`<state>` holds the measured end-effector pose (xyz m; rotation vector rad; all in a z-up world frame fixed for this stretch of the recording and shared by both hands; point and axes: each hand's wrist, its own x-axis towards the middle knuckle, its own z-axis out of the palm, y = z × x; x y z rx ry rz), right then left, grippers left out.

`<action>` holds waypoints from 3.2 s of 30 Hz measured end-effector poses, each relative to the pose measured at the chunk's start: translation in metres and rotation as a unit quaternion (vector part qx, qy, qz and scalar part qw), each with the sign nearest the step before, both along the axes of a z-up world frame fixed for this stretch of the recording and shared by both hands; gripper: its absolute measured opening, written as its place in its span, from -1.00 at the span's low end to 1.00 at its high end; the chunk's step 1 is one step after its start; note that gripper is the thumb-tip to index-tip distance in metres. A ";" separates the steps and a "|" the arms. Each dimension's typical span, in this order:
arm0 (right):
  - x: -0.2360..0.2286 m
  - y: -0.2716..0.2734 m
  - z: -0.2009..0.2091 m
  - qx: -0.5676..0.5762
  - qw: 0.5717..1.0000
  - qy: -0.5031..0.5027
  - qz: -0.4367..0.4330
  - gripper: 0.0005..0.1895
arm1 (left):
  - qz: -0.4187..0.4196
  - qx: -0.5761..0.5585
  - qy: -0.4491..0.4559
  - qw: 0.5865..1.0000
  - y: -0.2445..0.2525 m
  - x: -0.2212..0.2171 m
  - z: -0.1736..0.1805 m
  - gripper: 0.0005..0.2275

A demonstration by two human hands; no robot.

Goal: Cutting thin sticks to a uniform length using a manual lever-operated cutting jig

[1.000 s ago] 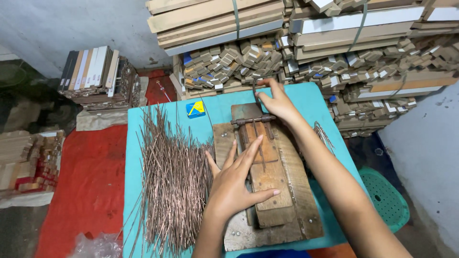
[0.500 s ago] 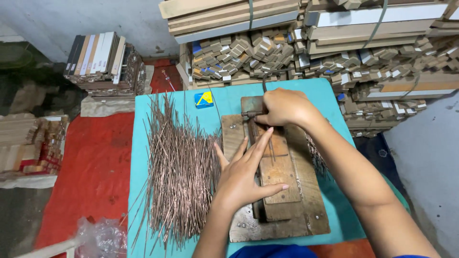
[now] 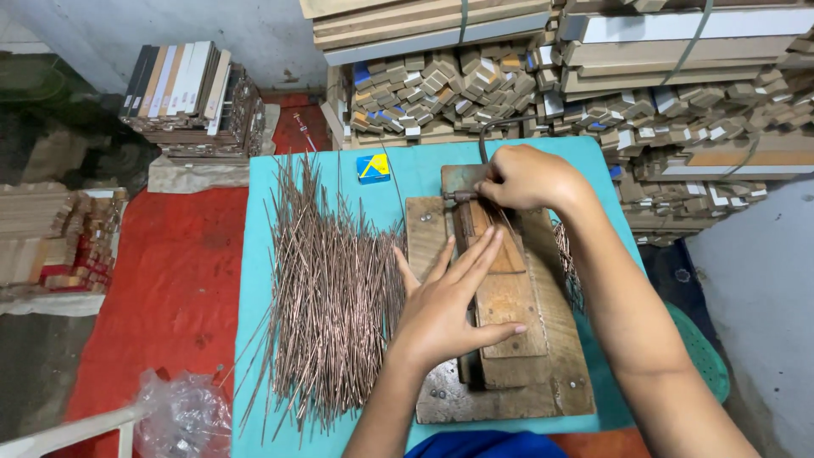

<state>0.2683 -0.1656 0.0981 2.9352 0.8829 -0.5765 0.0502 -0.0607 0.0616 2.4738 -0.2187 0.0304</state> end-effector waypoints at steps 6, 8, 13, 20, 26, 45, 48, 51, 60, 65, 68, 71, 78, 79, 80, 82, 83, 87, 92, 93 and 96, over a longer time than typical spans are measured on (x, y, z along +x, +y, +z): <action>-0.012 0.015 0.013 0.040 0.995 -0.079 -0.055 -0.59 | 0.002 0.007 -0.020 1.000 -0.001 0.000 -0.007 -0.15; -0.005 0.014 0.001 0.075 0.990 -0.102 -0.062 -0.61 | 0.002 0.008 -0.016 1.000 0.000 0.000 -0.007 -0.15; 0.004 0.010 -0.007 0.142 0.980 -0.118 -0.073 -0.65 | -0.005 0.002 0.015 1.000 0.001 0.001 -0.003 -0.15; 0.041 -0.017 -0.019 0.395 0.878 -0.269 -0.041 -0.53 | -0.007 -0.001 0.026 1.000 0.000 0.001 -0.003 -0.13; 0.018 -0.068 -0.019 0.560 0.789 -0.251 -0.011 -0.56 | -0.014 -0.021 0.026 0.999 0.002 -0.001 0.001 -0.14; -0.048 -0.190 -0.151 0.366 0.891 0.086 -0.255 -0.54 | -0.011 -0.053 0.011 0.998 0.002 0.001 -0.009 -0.27; -0.044 -0.199 -0.180 0.295 0.929 -0.005 -0.223 -0.53 | -0.023 -0.071 0.038 0.996 0.004 0.001 -0.013 -0.28; -0.049 -0.192 -0.178 0.305 0.920 -0.047 -0.240 -0.51 | -0.036 -0.037 0.012 0.999 0.005 0.001 -0.013 -0.25; -0.051 -0.179 -0.160 0.356 0.895 -0.160 -0.217 -0.86 | -0.026 0.002 -0.018 0.999 0.005 0.002 -0.028 -0.27; -0.057 -0.168 -0.155 0.373 0.859 -0.293 -0.194 -0.72 | -0.017 -0.013 -0.018 1.000 0.002 0.002 -0.028 -0.32; -0.059 -0.150 -0.151 0.311 0.883 -0.272 -0.223 -0.44 | -0.013 -0.032 -0.022 0.999 0.001 0.001 -0.027 -0.36; -0.056 -0.140 -0.167 0.223 0.928 -0.182 -0.239 -0.31 | -0.012 -0.045 -0.024 0.999 0.000 0.002 -0.027 -0.36; -0.054 -0.142 -0.190 0.208 0.934 -0.184 -0.226 -0.42 | -0.025 -0.074 -0.014 0.997 0.000 0.000 -0.028 -0.35; -0.052 -0.142 -0.191 0.210 0.934 -0.184 -0.221 -0.42 | -0.020 -0.073 -0.016 0.997 0.004 -0.001 -0.030 -0.35; -0.052 -0.144 -0.193 0.215 0.932 -0.189 -0.222 -0.44 | -0.033 -0.059 -0.040 0.997 0.007 -0.003 -0.031 -0.42; -0.051 -0.146 -0.198 0.223 0.930 -0.195 -0.216 -0.45 | -0.039 -0.042 -0.067 0.996 0.016 -0.008 -0.040 -0.46; -0.051 -0.148 -0.200 0.226 0.928 -0.203 -0.217 -0.45 | 0.016 -0.035 -0.089 0.995 0.021 -0.010 -0.048 -0.48; -0.049 -0.149 -0.202 0.235 0.925 -0.205 -0.217 -0.46 | 0.252 0.141 -0.098 0.952 0.056 -0.024 -0.059 -0.38; -0.046 -0.152 -0.205 0.232 0.927 -0.209 -0.207 -0.46 | 0.376 0.395 0.035 0.838 0.082 -0.040 -0.133 0.00; -0.047 -0.152 -0.205 0.233 0.927 -0.208 -0.207 -0.47 | 0.358 0.383 0.087 0.847 0.079 -0.041 -0.121 -0.04; -0.043 -0.156 -0.210 0.229 0.931 -0.216 -0.188 -0.48 | 0.328 0.341 0.184 0.862 0.076 -0.033 -0.103 -0.14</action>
